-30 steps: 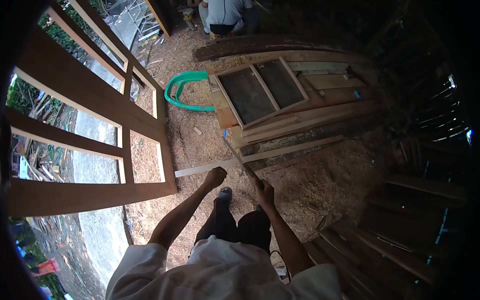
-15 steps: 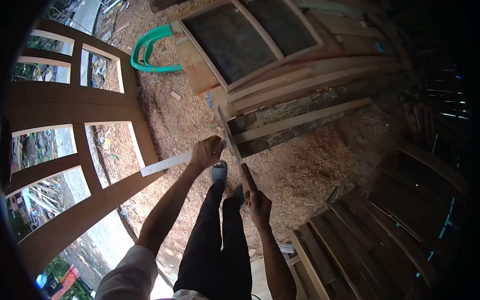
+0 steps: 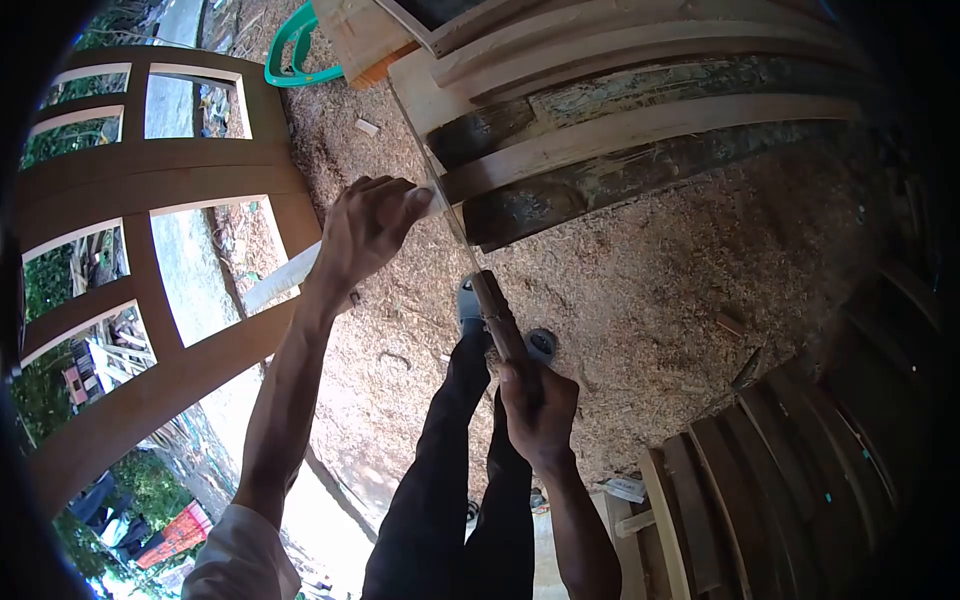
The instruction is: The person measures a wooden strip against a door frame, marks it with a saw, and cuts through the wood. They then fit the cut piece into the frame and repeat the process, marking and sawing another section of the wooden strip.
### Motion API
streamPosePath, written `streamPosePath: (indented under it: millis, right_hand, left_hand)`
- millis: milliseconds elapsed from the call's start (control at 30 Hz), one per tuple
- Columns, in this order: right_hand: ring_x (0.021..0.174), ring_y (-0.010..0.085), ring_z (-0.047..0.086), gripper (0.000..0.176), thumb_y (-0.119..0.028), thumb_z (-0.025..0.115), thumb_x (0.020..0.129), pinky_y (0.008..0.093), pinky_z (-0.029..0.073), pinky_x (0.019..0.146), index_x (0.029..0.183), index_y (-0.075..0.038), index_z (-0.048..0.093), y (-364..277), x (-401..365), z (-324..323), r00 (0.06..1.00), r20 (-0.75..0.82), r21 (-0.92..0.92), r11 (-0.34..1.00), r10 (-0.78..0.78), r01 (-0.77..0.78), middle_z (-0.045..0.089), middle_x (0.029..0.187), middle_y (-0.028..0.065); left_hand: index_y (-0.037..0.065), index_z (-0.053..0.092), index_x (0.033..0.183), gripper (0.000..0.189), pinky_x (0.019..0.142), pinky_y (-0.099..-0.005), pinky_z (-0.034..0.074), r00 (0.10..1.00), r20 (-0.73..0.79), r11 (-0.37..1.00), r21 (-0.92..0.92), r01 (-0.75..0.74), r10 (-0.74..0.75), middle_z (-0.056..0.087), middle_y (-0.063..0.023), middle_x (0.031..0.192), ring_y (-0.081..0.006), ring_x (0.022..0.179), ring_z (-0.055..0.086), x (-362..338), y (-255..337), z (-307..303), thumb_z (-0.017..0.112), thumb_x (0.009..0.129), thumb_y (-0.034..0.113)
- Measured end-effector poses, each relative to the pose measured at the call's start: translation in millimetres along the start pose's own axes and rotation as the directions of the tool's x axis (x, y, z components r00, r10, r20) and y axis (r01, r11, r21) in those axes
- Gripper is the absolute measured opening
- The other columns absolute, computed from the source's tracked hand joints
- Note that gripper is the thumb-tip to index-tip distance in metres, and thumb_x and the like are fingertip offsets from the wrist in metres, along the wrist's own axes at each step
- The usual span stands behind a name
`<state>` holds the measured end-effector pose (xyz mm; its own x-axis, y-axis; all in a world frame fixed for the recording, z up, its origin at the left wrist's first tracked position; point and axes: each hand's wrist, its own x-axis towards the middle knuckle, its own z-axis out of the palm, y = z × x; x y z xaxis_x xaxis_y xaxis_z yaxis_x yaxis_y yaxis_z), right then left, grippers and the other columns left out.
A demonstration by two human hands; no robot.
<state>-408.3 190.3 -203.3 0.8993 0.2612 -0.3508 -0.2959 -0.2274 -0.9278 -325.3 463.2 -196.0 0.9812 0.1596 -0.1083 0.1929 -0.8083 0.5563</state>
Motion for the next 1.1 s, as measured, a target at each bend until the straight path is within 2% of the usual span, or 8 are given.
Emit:
streamPosePath:
  millis: [133,233,367,467,800,967,1033,1100]
  right_hand:
    - [0.046,0.0063,0.045,0.030,-0.030,0.063,0.093,0.0272,0.033,0.044,0.084,-0.001,0.067,-10,6,-6,0.996,0.066,-0.102,0.993,-0.053,0.059,0.047,0.052,-0.0008]
    - [0.046,0.0074,0.048,0.030,-0.029,0.062,0.094,0.0280,0.034,0.044,0.084,-0.001,0.066,-29,9,-12,0.992,0.125,-0.136,0.991,0.025,-0.008,0.050,0.053,0.0005]
    - [0.047,0.0077,0.049,0.030,-0.028,0.062,0.094,0.0284,0.035,0.044,0.082,0.000,0.064,-36,8,-8,0.974,0.164,0.213,0.959,0.155,-0.189,0.052,0.053,0.0017]
    - [0.046,0.0088,0.048,0.032,-0.028,0.062,0.094,0.0290,0.036,0.045,0.076,-0.001,0.061,-36,9,9,0.997,0.071,0.051,0.998,0.036,-0.039,0.049,0.051,0.0029]
    - [0.039,0.0139,0.046,0.032,-0.023,0.066,0.090,0.0321,0.031,0.039,0.067,-0.003,0.057,-24,-4,29,0.964,-0.006,-0.210,0.943,-0.267,0.260,0.046,0.047,0.0062]
    - [0.039,0.0130,0.049,0.030,-0.023,0.066,0.090,0.0316,0.035,0.040,0.070,-0.002,0.061,-26,-9,19,0.990,0.038,-0.215,0.967,-0.132,0.137,0.046,0.046,0.0065]
    - [0.045,0.0061,0.041,0.046,-0.036,0.058,0.095,0.0286,0.030,0.043,0.064,-0.001,0.054,-39,-21,17,0.999,0.001,-0.109,0.993,-0.039,0.039,0.041,0.048,-0.0021]
    - [0.046,0.0063,0.041,0.048,-0.039,0.057,0.094,0.0284,0.030,0.043,0.064,-0.002,0.052,-23,-38,8,0.994,-0.015,-0.190,0.977,-0.106,0.101,0.040,0.048,-0.0023]
  left_hand:
    - [0.004,0.069,0.086,0.054,0.072,-0.0441,0.050,0.927,0.172,0.939,-0.034,0.343,-0.333,0.066,-0.0172,0.072,-0.0355,0.073,0.066,2,10,-8,0.054,0.091,0.055]
    - [0.000,0.069,0.093,0.060,0.068,-0.0396,0.050,0.920,0.238,0.941,-0.054,0.333,-0.312,0.064,-0.0149,0.065,-0.0206,0.066,0.069,5,2,-9,0.052,0.092,0.058]
    - [0.003,0.070,0.086,0.059,0.068,-0.0426,0.051,0.951,0.105,0.947,-0.109,0.303,-0.292,0.065,-0.0158,0.065,-0.0255,0.066,0.070,-1,-4,2,0.055,0.090,0.060]
    - [0.007,0.069,0.081,0.055,0.067,-0.0443,0.051,0.969,-0.019,0.966,0.065,0.248,-0.248,0.065,-0.0176,0.067,-0.0319,0.068,0.069,-9,10,-1,0.055,0.090,0.059]
    - [0.010,0.072,0.079,0.054,0.074,-0.0420,0.052,0.946,0.044,0.945,-0.044,0.323,-0.321,0.070,-0.0144,0.076,-0.0325,0.079,0.069,-4,-3,4,0.058,0.084,0.062]
    - [0.011,0.073,0.080,0.057,0.080,-0.0429,0.050,0.929,0.107,0.935,0.008,0.355,-0.354,0.069,-0.0123,0.074,-0.0316,0.081,0.069,-3,-5,4,0.057,0.083,0.066]
    - [0.011,0.073,0.080,0.057,0.079,-0.0426,0.050,0.928,0.109,0.933,-0.008,0.359,-0.356,0.069,-0.0122,0.073,-0.0316,0.080,0.069,-4,-4,3,0.057,0.083,0.065]
    - [0.010,0.073,0.081,0.057,0.078,-0.0424,0.051,0.928,0.100,0.931,-0.027,0.364,-0.360,0.068,-0.0122,0.071,-0.0316,0.080,0.069,-3,-1,-1,0.058,0.083,0.065]
